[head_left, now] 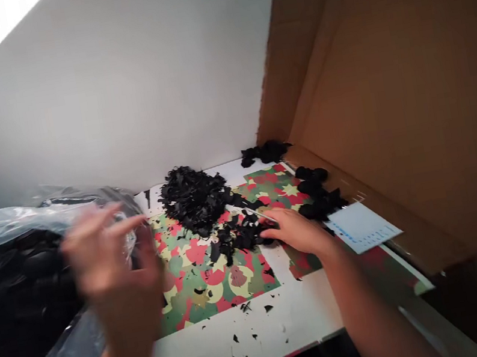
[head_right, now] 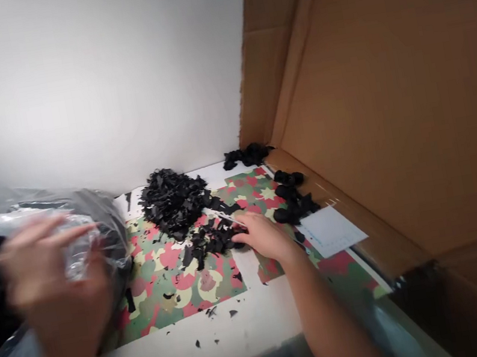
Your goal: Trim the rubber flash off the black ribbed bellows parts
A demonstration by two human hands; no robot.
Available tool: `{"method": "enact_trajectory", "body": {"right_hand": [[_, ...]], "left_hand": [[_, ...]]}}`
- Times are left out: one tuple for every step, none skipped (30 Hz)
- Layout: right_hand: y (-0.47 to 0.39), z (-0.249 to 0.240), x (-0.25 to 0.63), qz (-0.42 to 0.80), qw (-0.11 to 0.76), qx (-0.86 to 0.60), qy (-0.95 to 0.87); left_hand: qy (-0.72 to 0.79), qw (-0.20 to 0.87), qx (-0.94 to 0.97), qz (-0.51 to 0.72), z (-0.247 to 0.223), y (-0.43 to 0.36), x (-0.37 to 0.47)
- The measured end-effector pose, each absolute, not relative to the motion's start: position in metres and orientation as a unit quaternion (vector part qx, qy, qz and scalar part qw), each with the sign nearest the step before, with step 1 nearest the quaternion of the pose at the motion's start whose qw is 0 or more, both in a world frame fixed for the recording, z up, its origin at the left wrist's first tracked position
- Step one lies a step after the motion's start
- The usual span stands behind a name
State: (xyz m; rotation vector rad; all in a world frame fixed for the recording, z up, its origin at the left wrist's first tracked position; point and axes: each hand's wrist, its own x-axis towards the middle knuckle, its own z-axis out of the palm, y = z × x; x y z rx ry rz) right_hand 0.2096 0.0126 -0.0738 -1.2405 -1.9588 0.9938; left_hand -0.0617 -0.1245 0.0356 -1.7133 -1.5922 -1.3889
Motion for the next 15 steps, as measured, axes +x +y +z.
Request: {"method": "enact_trajectory", "body": {"right_hand": [[0.011,-0.073,0.208,0.380,0.295,-0.460,-0.746],[0.008,-0.072,0.204,0.384,0.294,-0.454,-0.748],[0.006,-0.071,0.200,0.388,0.305,-0.449,-0.745],[0.002,-0.070,0.194,0.390,0.326,-0.444,-0.738],[-0.002,-0.069,0.187,0.389,0.355,-0.435,-0.730],[-0.007,-0.068,0.180,0.385,0.387,-0.420,-0.724],[-0.012,-0.067,0.173,0.378,0.416,-0.398,-0.725],[-0.017,-0.066,0.167,0.370,0.437,-0.371,-0.731],[-0.021,-0.065,0.162,0.365,0.446,-0.342,-0.742],[-0.025,-0.063,0.158,0.366,0.448,-0.319,-0.751],[-0.028,-0.062,0.156,0.375,0.446,-0.302,-0.755],[-0.030,-0.060,0.155,0.389,0.444,-0.293,-0.753],[-0.031,-0.058,0.156,0.406,0.440,-0.292,-0.746],[-0.031,-0.056,0.157,0.424,0.435,-0.296,-0.737],[-0.031,-0.055,0.158,0.442,0.431,-0.304,-0.725]], "left_hand": [[-0.571,0.150,-0.655,-0.472,0.026,-0.122,-0.044],[-0.573,0.054,-0.684,-0.449,0.014,-0.118,-0.029],[-0.578,-0.059,-0.691,-0.431,0.002,-0.114,-0.018],[-0.588,-0.170,-0.669,-0.421,-0.011,-0.109,-0.010],[-0.595,-0.262,-0.628,-0.428,-0.023,-0.105,-0.005],[-0.596,-0.335,-0.582,-0.441,-0.033,-0.102,-0.004],[-0.589,-0.394,-0.537,-0.458,-0.041,-0.099,-0.005],[-0.578,-0.436,-0.498,-0.477,-0.047,-0.097,-0.007],[-0.568,-0.462,-0.467,-0.497,-0.050,-0.095,-0.010],[-0.561,-0.474,-0.442,-0.515,-0.050,-0.094,-0.013],[-0.558,-0.477,-0.422,-0.532,-0.050,-0.094,-0.016],[-0.561,-0.471,-0.407,-0.546,-0.048,-0.093,-0.018],[-0.565,-0.463,-0.396,-0.557,-0.047,-0.093,-0.020],[-0.569,-0.454,-0.389,-0.565,-0.045,-0.093,-0.021],[-0.572,-0.445,-0.389,-0.569,-0.044,-0.094,-0.022]]}}
